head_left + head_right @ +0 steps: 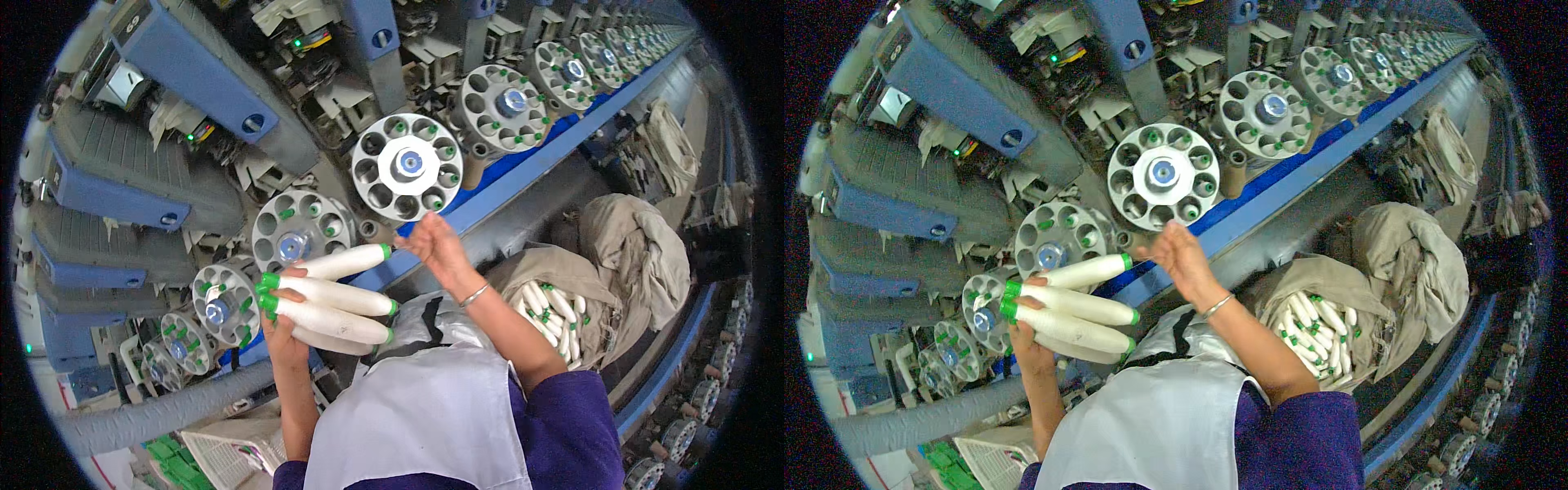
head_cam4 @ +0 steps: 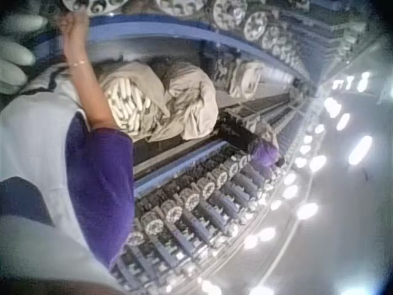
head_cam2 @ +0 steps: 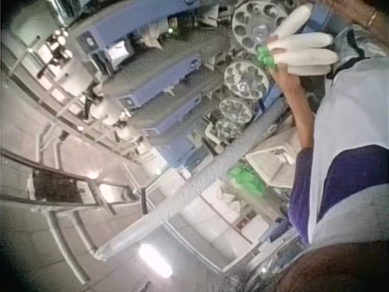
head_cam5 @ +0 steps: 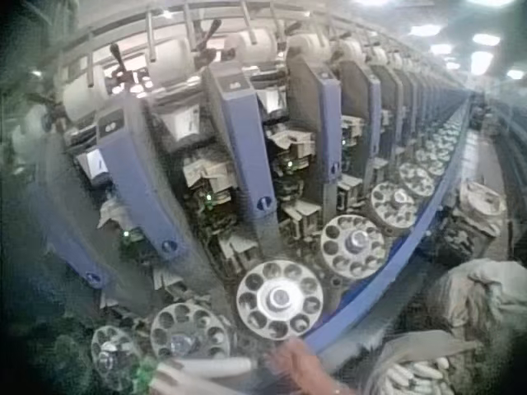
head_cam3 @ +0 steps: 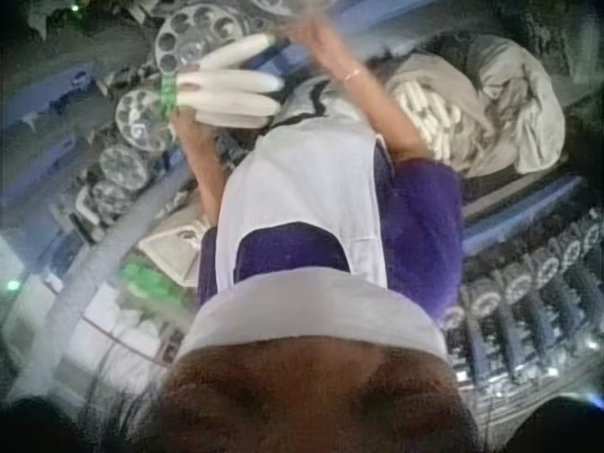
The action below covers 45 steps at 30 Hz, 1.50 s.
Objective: The person removes white thread spools with green and purple ends from a large sack and places them into a white plastic basket. The person then transfers the spools from the basket back into the sack, repeating the cycle of removing and returning spools.
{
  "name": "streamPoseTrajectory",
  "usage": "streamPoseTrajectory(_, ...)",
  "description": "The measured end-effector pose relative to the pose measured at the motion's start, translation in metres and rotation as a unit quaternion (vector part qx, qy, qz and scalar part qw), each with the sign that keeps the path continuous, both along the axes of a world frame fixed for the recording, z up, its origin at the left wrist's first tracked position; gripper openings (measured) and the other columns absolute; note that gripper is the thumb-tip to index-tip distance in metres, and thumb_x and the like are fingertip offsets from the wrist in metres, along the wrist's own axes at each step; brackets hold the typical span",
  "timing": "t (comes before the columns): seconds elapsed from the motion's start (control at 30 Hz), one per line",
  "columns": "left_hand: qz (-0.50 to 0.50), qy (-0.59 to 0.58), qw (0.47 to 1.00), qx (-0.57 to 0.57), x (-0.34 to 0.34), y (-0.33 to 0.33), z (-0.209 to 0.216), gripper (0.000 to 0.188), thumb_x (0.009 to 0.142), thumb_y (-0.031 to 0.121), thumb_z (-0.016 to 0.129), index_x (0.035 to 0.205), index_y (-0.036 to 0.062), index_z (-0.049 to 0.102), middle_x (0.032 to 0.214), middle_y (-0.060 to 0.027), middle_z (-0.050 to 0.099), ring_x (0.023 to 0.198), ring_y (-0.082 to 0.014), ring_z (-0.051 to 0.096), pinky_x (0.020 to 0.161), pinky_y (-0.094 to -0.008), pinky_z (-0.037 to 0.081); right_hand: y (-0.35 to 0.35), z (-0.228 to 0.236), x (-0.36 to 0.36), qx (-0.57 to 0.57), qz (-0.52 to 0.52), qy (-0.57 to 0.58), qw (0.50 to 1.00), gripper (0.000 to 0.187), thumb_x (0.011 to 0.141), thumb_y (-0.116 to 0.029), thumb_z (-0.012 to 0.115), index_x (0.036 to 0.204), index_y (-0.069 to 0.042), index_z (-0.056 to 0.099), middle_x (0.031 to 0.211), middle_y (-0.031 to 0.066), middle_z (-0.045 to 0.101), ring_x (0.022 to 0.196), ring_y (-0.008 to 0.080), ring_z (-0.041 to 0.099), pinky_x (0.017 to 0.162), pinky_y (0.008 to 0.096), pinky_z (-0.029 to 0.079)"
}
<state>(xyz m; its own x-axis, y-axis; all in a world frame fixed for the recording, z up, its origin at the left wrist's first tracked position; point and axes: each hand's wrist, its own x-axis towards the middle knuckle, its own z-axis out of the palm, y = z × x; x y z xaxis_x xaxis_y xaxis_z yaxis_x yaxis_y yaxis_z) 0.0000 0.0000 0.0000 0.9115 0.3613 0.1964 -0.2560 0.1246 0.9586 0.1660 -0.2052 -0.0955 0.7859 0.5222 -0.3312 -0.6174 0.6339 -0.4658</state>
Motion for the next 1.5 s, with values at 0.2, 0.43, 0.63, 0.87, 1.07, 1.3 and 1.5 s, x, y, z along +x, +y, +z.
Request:
streamPoseTrajectory(0.2, 0.005, 0.017, 1.0, -0.007, -0.008, 0.001, 0.004, 0.044, 0.085, 0.05, 0.062, 0.094, 0.0075, 0.054, 0.127, -0.0172, 0.048, 0.128, -0.0365, 0.037, 0.104, -0.0502, 0.034, -0.045, -0.007, 0.032, -0.082, -0.066, -0.033, 0.994, 0.025, 0.1, -0.03, 0.044, 0.083, -0.012, 0.046, 0.067, -0.0036, 0.039, 0.052, 0.0052, 0.029, 0.043, 0.0192, 0.022)
streamPoseTrajectory(0.43, -0.02, -0.005, 0.997, -0.07, 0.008, 0.005, -0.01, 0.041, 0.089, 0.048, 0.057, 0.1, 0.0081, 0.055, 0.131, -0.0175, 0.045, 0.125, -0.0359, 0.041, 0.103, -0.0485, 0.036, -0.022, 0.019, -0.01, -0.169, 0.287, -0.203, 0.921, 0.073, 0.095, -0.064, 0.02, 0.131, -0.008, 0.049, 0.111, 0.0039, 0.061, 0.047, 0.0033, 0.027, 0.042, 0.0177, 0.023)
streamPoseTrajectory(0.63, -0.011, -0.02, 0.987, -0.161, 0.018, 0.017, -0.019, 0.037, 0.088, 0.042, 0.062, 0.103, 0.009, 0.056, 0.135, -0.0151, 0.044, 0.122, -0.0324, 0.045, 0.103, -0.048, 0.039, -0.008, 0.039, -0.035, -0.108, 0.438, -0.206, 0.868, 0.032, 0.096, -0.034, 0.055, 0.108, -0.004, 0.056, 0.066, -0.0079, 0.04, 0.05, 0.0018, 0.031, 0.042, 0.0208, 0.022)
streamPoseTrajectory(0.87, 0.006, -0.015, 0.98, -0.197, 0.022, 0.016, -0.034, 0.038, 0.089, 0.04, 0.061, 0.108, 0.0082, 0.058, 0.137, -0.0147, 0.044, 0.123, -0.0313, 0.045, 0.105, -0.0476, 0.038, -0.039, 0.013, -0.015, -0.25, 0.291, -0.2, 0.902, 0.033, 0.099, -0.035, 0.047, 0.077, -0.011, 0.049, 0.06, -0.0084, 0.035, 0.049, 0.0022, 0.029, 0.044, 0.0197, 0.024)
streamPoseTrajectory(1.07, 0.002, 0.005, 0.984, -0.175, 0.027, 0.005, -0.035, 0.039, 0.089, 0.042, 0.06, 0.107, 0.0081, 0.057, 0.136, -0.0149, 0.044, 0.123, -0.03, 0.044, 0.105, -0.0458, 0.037, -0.036, 0.004, 0.001, -0.139, 0.01, -0.123, 0.982, 0.033, 0.1, -0.032, 0.045, 0.077, -0.01, 0.048, 0.07, 0.0004, 0.053, 0.063, 0.0089, 0.046, 0.057, 0.0224, 0.036)
streamPoseTrajectory(1.3, -0.017, 0.007, 0.983, -0.185, 0.041, -0.006, -0.025, 0.036, 0.089, 0.04, 0.061, 0.101, 0.0063, 0.056, 0.133, -0.018, 0.046, 0.121, -0.0311, 0.047, 0.103, -0.0445, 0.039, -0.033, 0.012, 0.014, -0.166, 0.051, -0.165, 0.971, 0.027, 0.101, -0.027, 0.044, 0.083, -0.007, 0.05, 0.069, 0.0033, 0.057, 0.057, 0.0098, 0.05, 0.049, 0.024, 0.039)
streamPoseTrajectory(1.5, -0.013, 0.012, 0.986, -0.169, 0.052, 0.0, -0.023, 0.039, 0.088, 0.042, 0.062, 0.103, 0.0061, 0.056, 0.133, -0.0175, 0.047, 0.121, -0.03, 0.047, 0.104, -0.044, 0.038, -0.052, 0.018, 0.011, -0.324, 0.188, -0.399, 0.837, 0.02, 0.095, -0.021, 0.052, 0.097, -0.003, 0.061, 0.072, 0.0038, 0.062, 0.055, 0.0103, 0.054, 0.052, 0.0251, 0.043)
